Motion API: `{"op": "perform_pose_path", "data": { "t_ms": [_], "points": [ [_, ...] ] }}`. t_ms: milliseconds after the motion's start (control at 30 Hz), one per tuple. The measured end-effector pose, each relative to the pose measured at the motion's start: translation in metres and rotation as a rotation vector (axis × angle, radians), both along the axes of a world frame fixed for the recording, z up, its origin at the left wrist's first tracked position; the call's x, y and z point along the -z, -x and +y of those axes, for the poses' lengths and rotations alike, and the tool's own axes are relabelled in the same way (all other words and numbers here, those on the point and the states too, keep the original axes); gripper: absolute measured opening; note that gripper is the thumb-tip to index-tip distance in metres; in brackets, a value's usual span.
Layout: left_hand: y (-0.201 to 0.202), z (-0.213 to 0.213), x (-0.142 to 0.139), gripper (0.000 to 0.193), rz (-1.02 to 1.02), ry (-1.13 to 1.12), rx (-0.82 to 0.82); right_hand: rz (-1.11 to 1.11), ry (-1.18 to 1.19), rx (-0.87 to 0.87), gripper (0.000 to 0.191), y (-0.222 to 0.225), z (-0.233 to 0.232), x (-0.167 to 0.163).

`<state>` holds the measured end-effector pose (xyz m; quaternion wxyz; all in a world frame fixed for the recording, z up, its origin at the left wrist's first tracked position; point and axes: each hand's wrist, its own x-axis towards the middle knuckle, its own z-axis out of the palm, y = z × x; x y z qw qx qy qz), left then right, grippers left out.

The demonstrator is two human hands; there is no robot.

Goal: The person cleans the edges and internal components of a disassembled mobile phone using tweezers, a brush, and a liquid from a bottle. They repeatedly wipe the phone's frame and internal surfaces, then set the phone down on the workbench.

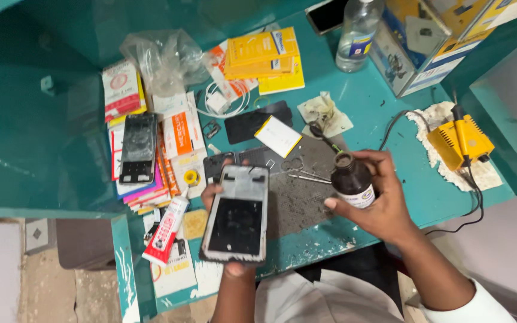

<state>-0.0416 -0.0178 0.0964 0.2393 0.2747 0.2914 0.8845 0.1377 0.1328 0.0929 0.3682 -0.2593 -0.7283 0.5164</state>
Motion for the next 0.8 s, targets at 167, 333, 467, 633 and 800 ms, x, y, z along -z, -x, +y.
{"op": "perform_pose_path", "data": {
  "t_ms": [167,333,467,633,800],
  "points": [
    [0.0,0.006,-0.033,0.11,-0.131,-0.078,0.169,0.284,0.359,-0.111,0.056,-0.001,0.004,-0.001],
    [0.002,0.008,-0.032,0.108,-0.173,-0.185,0.28,0.387,0.759,-0.22,0.059,-0.013,0.001,0.004],
    [0.004,0.012,-0.025,0.111,-0.047,-0.078,0.088,0.082,0.472,-0.181,0.062,-0.016,-0.01,-0.01],
    [-0.001,0.029,-0.017,0.105,0.269,-0.012,-0.289,-0.065,-0.537,-0.002,0.065,-0.023,-0.015,-0.051],
    [-0.006,0.034,-0.016,0.11,0.154,-0.058,-0.231,-0.186,-1.072,0.109,0.046,-0.028,-0.011,-0.079]
  ]
}}
